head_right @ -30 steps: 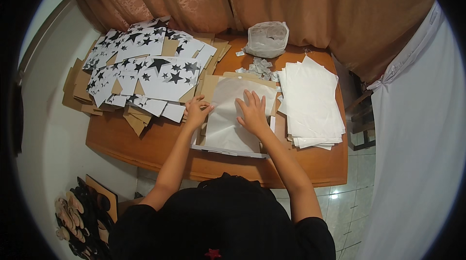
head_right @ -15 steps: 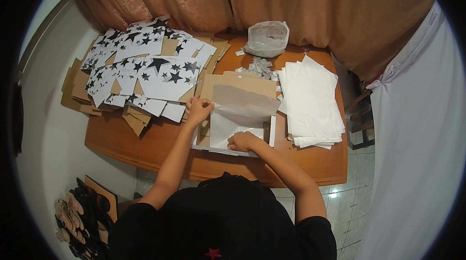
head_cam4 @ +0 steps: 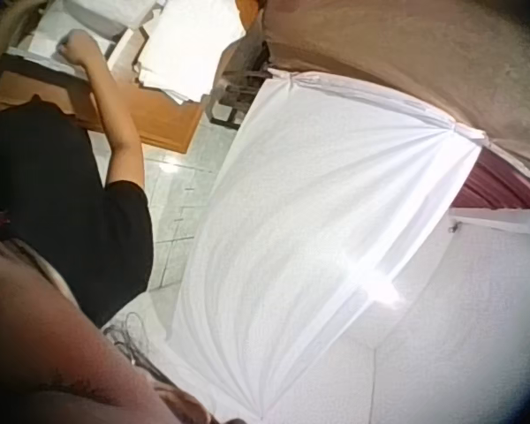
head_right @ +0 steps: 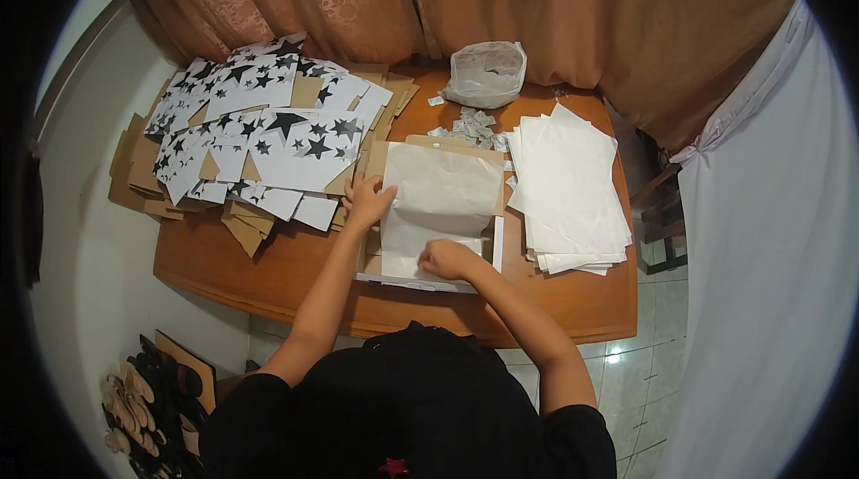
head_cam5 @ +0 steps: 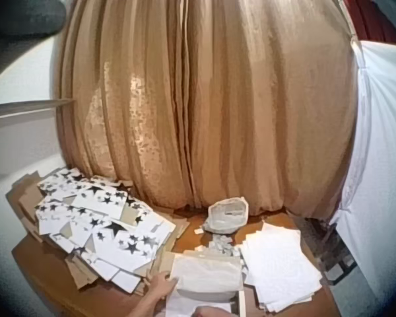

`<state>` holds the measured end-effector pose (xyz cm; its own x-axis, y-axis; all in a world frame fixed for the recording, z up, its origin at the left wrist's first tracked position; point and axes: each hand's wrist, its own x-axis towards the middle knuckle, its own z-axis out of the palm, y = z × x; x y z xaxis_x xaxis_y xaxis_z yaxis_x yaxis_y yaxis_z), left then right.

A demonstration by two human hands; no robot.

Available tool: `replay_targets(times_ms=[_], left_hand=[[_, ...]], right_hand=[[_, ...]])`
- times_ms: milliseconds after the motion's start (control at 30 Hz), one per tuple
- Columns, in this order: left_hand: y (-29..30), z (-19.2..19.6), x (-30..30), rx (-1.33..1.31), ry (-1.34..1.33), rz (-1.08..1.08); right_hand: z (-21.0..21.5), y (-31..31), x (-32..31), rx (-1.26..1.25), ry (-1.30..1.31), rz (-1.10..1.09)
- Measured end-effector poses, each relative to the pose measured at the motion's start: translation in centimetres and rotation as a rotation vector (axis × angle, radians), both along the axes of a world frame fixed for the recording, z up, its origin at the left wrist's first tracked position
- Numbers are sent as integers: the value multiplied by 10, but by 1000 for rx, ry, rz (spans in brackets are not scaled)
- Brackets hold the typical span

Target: Folding flat cardboard into shoe boxes, lining them with paper, and stacking them on a shelf.

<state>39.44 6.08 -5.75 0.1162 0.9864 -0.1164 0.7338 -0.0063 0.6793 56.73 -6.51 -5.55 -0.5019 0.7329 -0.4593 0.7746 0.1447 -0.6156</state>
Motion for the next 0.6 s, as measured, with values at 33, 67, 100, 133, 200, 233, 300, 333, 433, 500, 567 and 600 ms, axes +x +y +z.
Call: replay_targets(times_ms=[33,67,100,133,200,233,300,333,433,500,567,600], left_hand=[[-1,0,1,1,-1,0],[-4,-1,1,87,-45,22],[-7,-1,3,175,-89,40],[-11,2,7,178,-90,36],[-19,8,14,464,-92,66],[-23,11,17,464,-92,63],[-27,16,20,482,112,42],[-25,14,20,484,111,40],[-17,5,13,265,224,71],[-15,2,9,317,226,59],[-12,2,10,334,247,73],[-11,6,13,404,248,64]], right_hand=[[12,-1,1,328,150,-126],[23,0,3,656,301,-250],[37,3,7,770,274,-323],[47,7,13,886,245,-399],[52,17,25,964,167,-520],[52,19,30,1036,88,-638],[39,27,41,993,26,-627],[32,31,46,950,-36,-613],[23,29,51,829,-232,-506],[23,29,51,794,-243,-500],[27,30,52,759,-254,-494],[29,33,55,769,-172,-530]])
